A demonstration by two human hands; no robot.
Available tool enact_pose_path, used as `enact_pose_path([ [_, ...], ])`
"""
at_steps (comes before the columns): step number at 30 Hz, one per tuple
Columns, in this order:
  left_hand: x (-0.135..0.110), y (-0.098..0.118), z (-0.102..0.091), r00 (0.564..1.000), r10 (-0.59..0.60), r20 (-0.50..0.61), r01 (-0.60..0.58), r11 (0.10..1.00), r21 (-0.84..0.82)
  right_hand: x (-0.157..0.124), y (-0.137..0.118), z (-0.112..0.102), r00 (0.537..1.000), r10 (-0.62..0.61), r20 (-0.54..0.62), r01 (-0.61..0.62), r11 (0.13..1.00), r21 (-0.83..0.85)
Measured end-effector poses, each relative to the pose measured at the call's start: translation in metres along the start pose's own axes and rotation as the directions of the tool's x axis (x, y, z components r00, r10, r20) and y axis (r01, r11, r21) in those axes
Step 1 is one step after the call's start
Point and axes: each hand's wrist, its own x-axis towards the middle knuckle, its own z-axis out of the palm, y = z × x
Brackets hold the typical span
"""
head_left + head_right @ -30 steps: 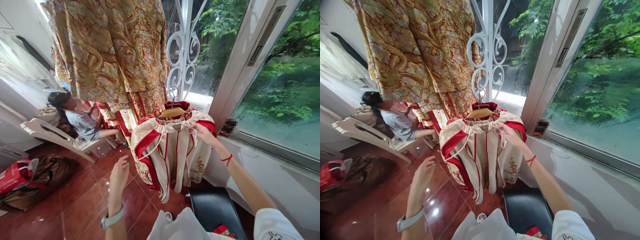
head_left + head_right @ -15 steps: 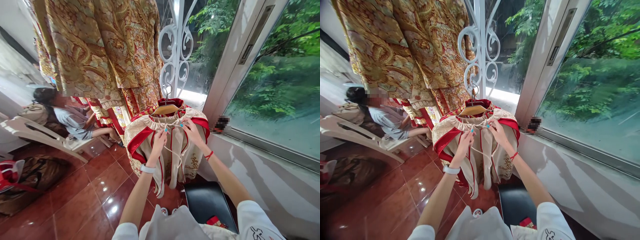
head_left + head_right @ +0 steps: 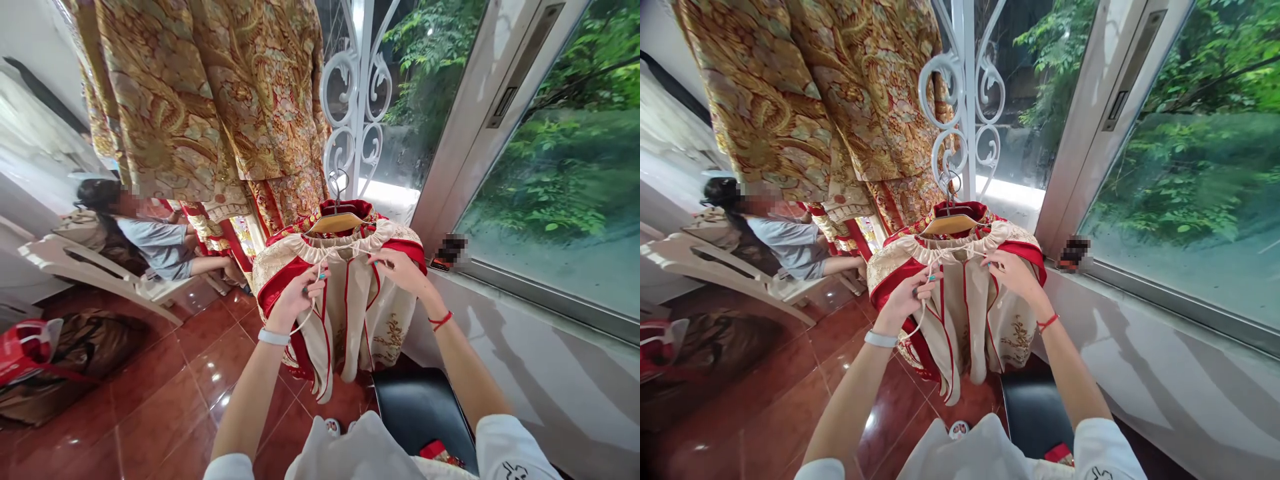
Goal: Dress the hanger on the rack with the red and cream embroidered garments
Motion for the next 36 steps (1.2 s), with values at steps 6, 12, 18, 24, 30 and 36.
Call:
enact_pose_path([
  [6, 0.008, 0.011, 0.016, 0.931, 0.338, 0.137, -0.361, 0.798, 0.483, 0.021, -0.027, 0.029, 0.816, 0.031, -0.578, -0.03, 0.999, 0.01],
  [12, 0.047, 0.017, 0.024, 0.75, 0.588, 0.303, -0.556, 0.311, 0.771, 0.06, -0.038, 0.051, 0.848, 0.113, -0.518, 0.111, 0.917, 0.383],
  [18, 0.054, 0.018, 0.017, 0.721, 0.542, 0.432, -0.554, 0.077, 0.829, 0.062, -0.029, 0.044, 0.97, -0.09, -0.224, 0.179, 0.889, 0.42],
  [24, 0.046, 0.021, 0.021, 0.631, 0.593, 0.5, -0.587, -0.057, 0.808, 0.064, -0.023, 0.045, 0.98, -0.146, -0.138, 0.19, 0.901, 0.389],
  [30, 0.031, 0.03, 0.01, 0.57, 0.659, 0.49, -0.385, -0.313, 0.868, 0.051, -0.012, 0.027, 0.926, -0.164, -0.341, 0.209, 0.973, 0.1],
  [36, 0.01, 0.036, -0.01, 0.657, 0.605, 0.449, -0.271, -0.366, 0.89, 0.03, 0.001, 0.012, 0.885, -0.027, -0.465, 0.102, 0.985, 0.138],
])
